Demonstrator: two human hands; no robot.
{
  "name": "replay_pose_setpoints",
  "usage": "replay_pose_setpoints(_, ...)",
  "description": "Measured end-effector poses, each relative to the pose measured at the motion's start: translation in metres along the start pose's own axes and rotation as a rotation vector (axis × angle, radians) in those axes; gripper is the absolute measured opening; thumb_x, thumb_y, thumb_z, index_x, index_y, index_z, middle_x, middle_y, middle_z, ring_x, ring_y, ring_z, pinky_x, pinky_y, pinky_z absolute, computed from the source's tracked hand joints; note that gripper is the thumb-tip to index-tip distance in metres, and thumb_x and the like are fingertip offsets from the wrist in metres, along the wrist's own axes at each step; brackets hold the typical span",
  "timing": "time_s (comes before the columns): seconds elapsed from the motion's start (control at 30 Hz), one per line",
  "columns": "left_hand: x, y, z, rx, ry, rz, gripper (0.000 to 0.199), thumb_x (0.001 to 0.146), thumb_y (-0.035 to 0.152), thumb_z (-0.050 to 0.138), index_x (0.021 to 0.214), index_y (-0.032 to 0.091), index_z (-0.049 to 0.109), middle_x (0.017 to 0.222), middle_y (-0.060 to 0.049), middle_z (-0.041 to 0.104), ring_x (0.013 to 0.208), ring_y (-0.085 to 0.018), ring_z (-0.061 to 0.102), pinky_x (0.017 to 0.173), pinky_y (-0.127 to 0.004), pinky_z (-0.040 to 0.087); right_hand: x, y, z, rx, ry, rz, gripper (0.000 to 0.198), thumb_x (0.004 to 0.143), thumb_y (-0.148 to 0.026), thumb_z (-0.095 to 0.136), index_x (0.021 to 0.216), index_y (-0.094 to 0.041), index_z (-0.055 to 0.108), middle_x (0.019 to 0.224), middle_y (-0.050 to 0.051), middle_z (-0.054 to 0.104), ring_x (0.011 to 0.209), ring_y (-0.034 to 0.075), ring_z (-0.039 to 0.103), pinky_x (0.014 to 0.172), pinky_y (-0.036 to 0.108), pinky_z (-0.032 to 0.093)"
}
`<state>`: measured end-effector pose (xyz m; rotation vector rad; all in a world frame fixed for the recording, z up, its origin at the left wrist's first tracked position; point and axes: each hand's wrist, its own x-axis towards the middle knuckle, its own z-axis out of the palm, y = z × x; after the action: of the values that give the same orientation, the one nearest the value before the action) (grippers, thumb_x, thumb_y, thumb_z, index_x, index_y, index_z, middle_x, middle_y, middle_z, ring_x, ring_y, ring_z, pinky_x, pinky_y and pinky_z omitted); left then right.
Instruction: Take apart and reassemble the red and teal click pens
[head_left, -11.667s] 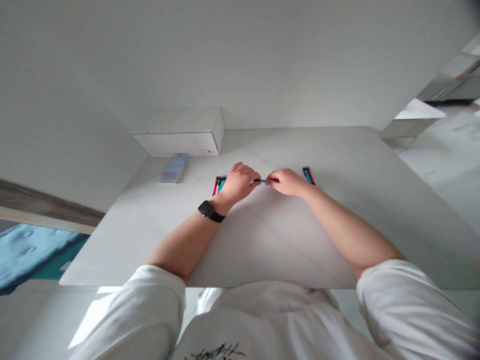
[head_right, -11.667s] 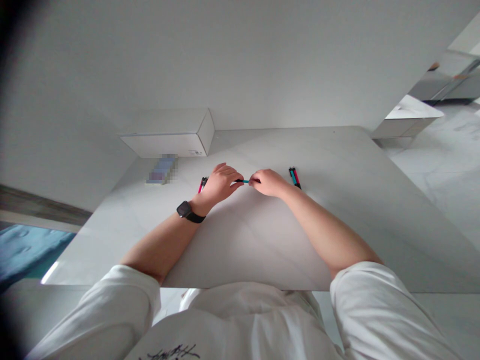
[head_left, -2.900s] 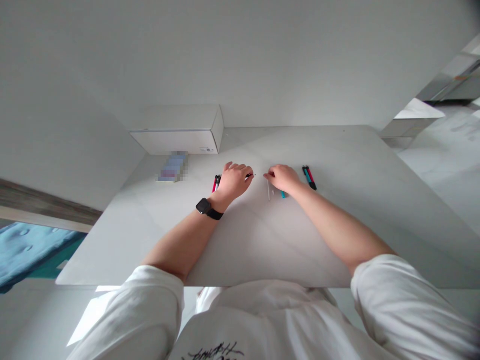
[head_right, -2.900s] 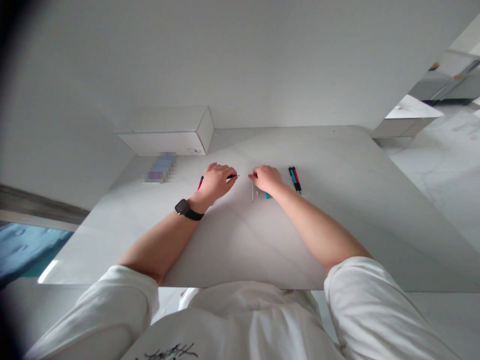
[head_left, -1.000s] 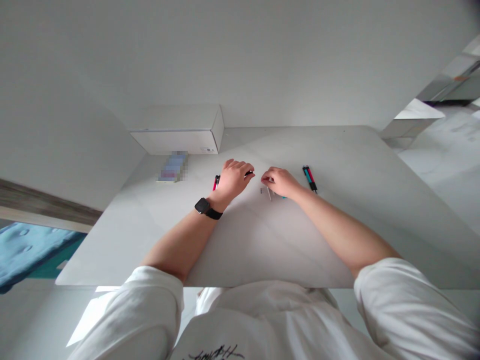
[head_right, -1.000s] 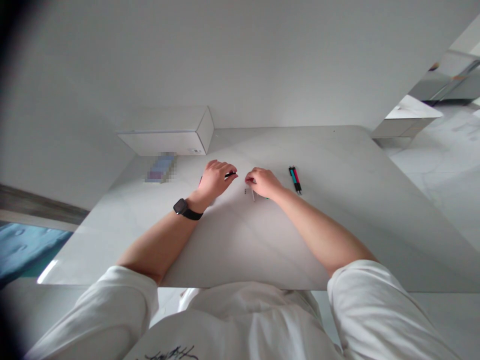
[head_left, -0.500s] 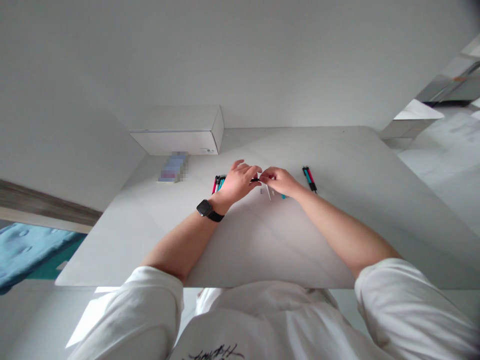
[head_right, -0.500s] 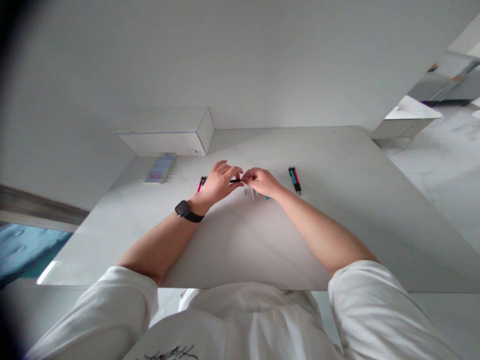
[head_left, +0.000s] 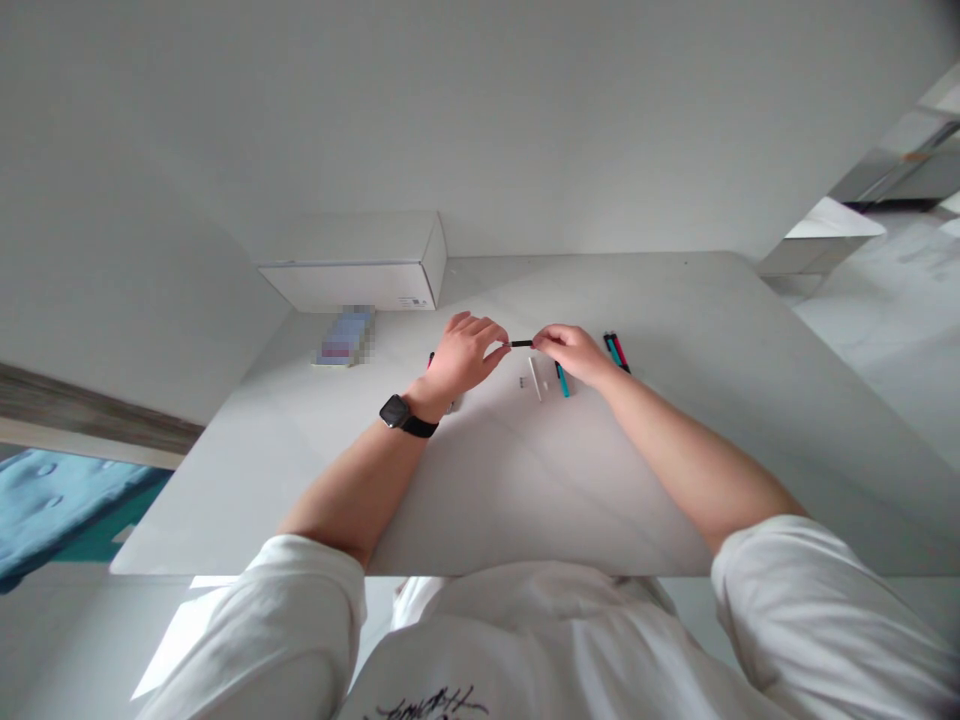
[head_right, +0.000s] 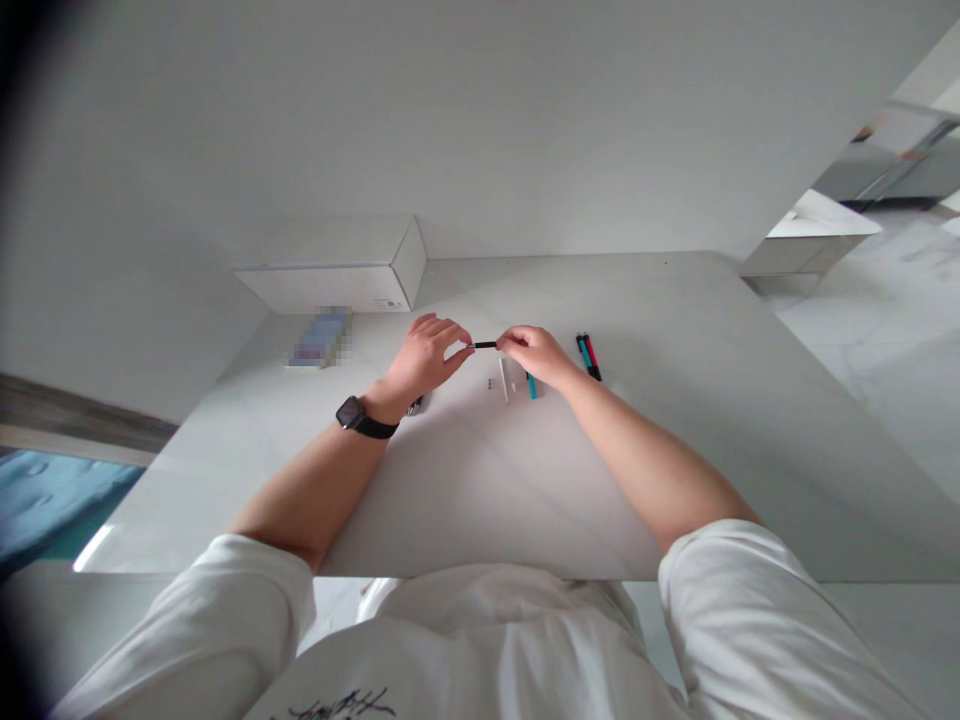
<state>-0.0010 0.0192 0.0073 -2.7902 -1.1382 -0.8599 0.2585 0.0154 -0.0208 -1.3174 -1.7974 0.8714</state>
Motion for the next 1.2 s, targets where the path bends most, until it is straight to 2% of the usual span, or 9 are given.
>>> replay_pose_setpoints(0.2,0.0016,0.0039,0.0024,-0.033,0.011,-0.028,0.022,0.107,0.037,0.053,0.108,0.025,0.072,0.106,-0.009,0.074,0.102,-0.027,0.065,0.106,-0.048,0.043,0.0005,0.0031,0.0019,-0.035,-0.003,0.010,0.042,0.096,-0.060,0.059,0.094,-0.023,0.079,0.086,0.003,0.075,0.082,0.022,0.064,0.076,0.034,0.047)
replay_pose_setpoints(0.43,0.0021,0.0016,0.0068,-0.077,0.044,-0.071,0.026,0.109,0.034,0.049,0.105,0.022,0.072,0.107,-0.009,0.072,0.101,-0.025,0.066,0.097,-0.043,0.047,0.0017,0.0026,0.0058,0.008,0.026,-0.065,0.034,0.093,-0.054,0.066,0.098,-0.022,0.075,0.090,0.004,0.074,0.080,0.020,0.063,0.075,0.033,0.047)
replay_pose_setpoints(0.57,0.0028,-0.0001,0.0069,-0.124,0.089,-0.079,0.024,0.108,0.034,0.051,0.105,0.022,0.071,0.109,-0.010,0.072,0.102,-0.024,0.067,0.096,-0.041,0.050,0.0020,0.0035,0.0063,0.089,0.039,-0.065,0.035,0.091,-0.054,0.070,0.107,-0.023,0.071,0.101,0.004,0.074,0.085,0.020,0.064,0.078,0.033,0.049)
replay_pose_setpoints(0.73,0.0032,0.0011,0.0059,-0.144,0.109,-0.076,0.021,0.107,0.035,0.055,0.105,0.023,0.071,0.111,-0.010,0.072,0.104,-0.024,0.067,0.097,-0.042,0.051,0.0015,0.0036,0.0056,0.026,0.007,-0.034,0.041,0.100,-0.060,0.055,0.094,-0.023,0.072,0.092,0.005,0.073,0.088,0.022,0.064,0.082,0.035,0.049)
replay_pose_setpoints(0.83,0.0031,0.0017,0.0060,-0.149,0.115,-0.078,0.020,0.106,0.035,0.056,0.105,0.023,0.071,0.110,-0.010,0.072,0.104,-0.024,0.067,0.097,-0.042,0.052,0.0018,0.0037,0.0071,0.066,0.027,-0.053,0.031,0.095,-0.054,0.064,0.102,-0.024,0.069,0.098,0.004,0.073,0.088,0.021,0.064,0.082,0.034,0.050)
replay_pose_setpoints(0.9,0.0031,0.0018,0.0061,-0.151,0.114,-0.085,0.020,0.106,0.035,0.056,0.105,0.023,0.071,0.111,-0.010,0.072,0.105,-0.024,0.068,0.098,-0.043,0.052,0.0022,0.0044,0.0084,0.115,0.038,-0.056,0.031,0.093,-0.053,0.067,0.107,-0.026,0.067,0.104,0.003,0.072,0.090,0.020,0.065,0.083,0.033,0.051)
replay_pose_setpoints(1.1,0.0032,0.0021,0.0050,-0.160,0.114,-0.088,0.019,0.105,0.035,0.058,0.104,0.023,0.072,0.110,-0.010,0.071,0.104,-0.024,0.068,0.097,-0.043,0.052,0.0023,0.0054,0.0081,0.052,0.018,-0.002,0.036,0.100,-0.057,0.053,0.094,-0.024,0.067,0.086,0.003,0.069,0.082,0.021,0.062,0.074,0.033,0.048)
replay_pose_setpoints(1.2,0.0033,0.0025,0.0048,-0.181,0.117,-0.094,0.018,0.105,0.034,0.057,0.103,0.022,0.071,0.110,-0.010,0.071,0.103,-0.023,0.068,0.095,-0.041,0.053,0.0024,0.0035,0.0076,0.039,0.043,-0.051,0.031,0.098,-0.054,0.059,0.098,-0.024,0.067,0.091,0.003,0.070,0.084,0.021,0.063,0.078,0.034,0.049)
